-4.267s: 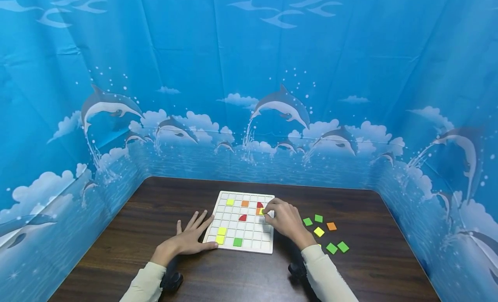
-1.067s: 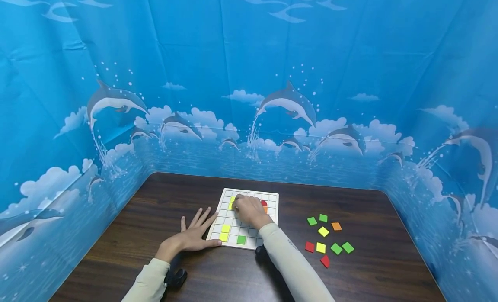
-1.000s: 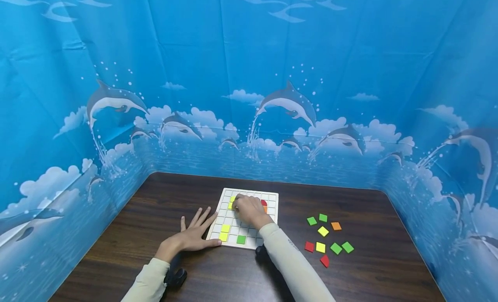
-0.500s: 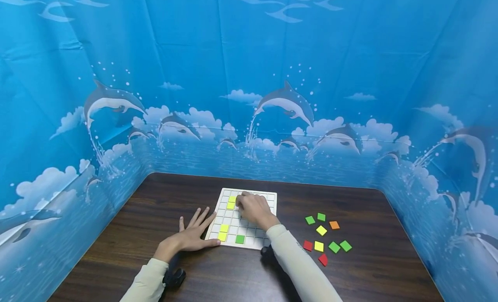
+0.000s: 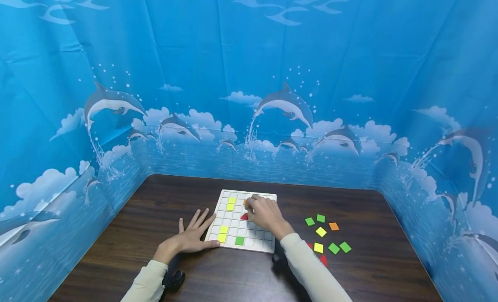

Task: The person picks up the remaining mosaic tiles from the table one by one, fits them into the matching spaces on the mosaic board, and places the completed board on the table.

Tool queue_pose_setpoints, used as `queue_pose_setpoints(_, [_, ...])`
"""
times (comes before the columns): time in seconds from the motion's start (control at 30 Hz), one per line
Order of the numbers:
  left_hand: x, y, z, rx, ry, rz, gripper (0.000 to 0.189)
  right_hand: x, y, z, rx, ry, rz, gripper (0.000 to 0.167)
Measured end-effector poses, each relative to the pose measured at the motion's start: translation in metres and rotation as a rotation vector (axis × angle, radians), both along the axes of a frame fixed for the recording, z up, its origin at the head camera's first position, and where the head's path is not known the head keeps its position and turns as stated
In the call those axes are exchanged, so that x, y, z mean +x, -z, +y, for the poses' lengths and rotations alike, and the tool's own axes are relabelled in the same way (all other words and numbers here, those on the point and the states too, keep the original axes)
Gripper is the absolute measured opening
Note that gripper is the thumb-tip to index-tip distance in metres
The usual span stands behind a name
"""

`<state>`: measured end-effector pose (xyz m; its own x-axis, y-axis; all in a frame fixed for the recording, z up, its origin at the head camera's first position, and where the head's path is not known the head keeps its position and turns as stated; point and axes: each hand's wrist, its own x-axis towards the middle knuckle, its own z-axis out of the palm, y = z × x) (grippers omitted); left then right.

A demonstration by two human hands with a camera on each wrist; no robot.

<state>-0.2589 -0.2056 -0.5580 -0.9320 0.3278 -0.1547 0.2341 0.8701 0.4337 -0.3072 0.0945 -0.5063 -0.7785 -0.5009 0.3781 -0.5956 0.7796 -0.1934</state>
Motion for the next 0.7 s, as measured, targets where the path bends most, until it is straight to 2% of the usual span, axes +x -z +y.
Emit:
queue_pose_setpoints(0.07, [0.001, -0.002, 0.001, 0.002, 0.004, 0.003, 0.109, 0.004, -0.001, 0.007, -0.001, 0.011, 0.002, 0.006])
queue_pose_setpoints(0.27, [0.006, -0.02, 0.005, -0.007, -0.025, -0.065, 0.11, 0.015, -0.004, 0.032, -0.011, 0.066, -0.011, 0.006])
queue_pose_setpoints(0.53, [0.002, -0.007, 0.002, 0.007, -0.013, -0.026, 0.111, 0.03, -0.005, 0.069, -0.026, 0.14, -0.036, 0.006])
queue_pose_setpoints(0.6, [0.002, -0.006, 0.003, 0.005, -0.02, -0.026, 0.11, 0.033, -0.006, 0.078, -0.031, 0.154, -0.036, 0.006])
queue_pose_setpoints(0.7, [0.005, -0.014, 0.005, -0.006, -0.026, -0.039, 0.108, 0.039, -0.007, 0.092, -0.04, 0.17, -0.036, 0.007])
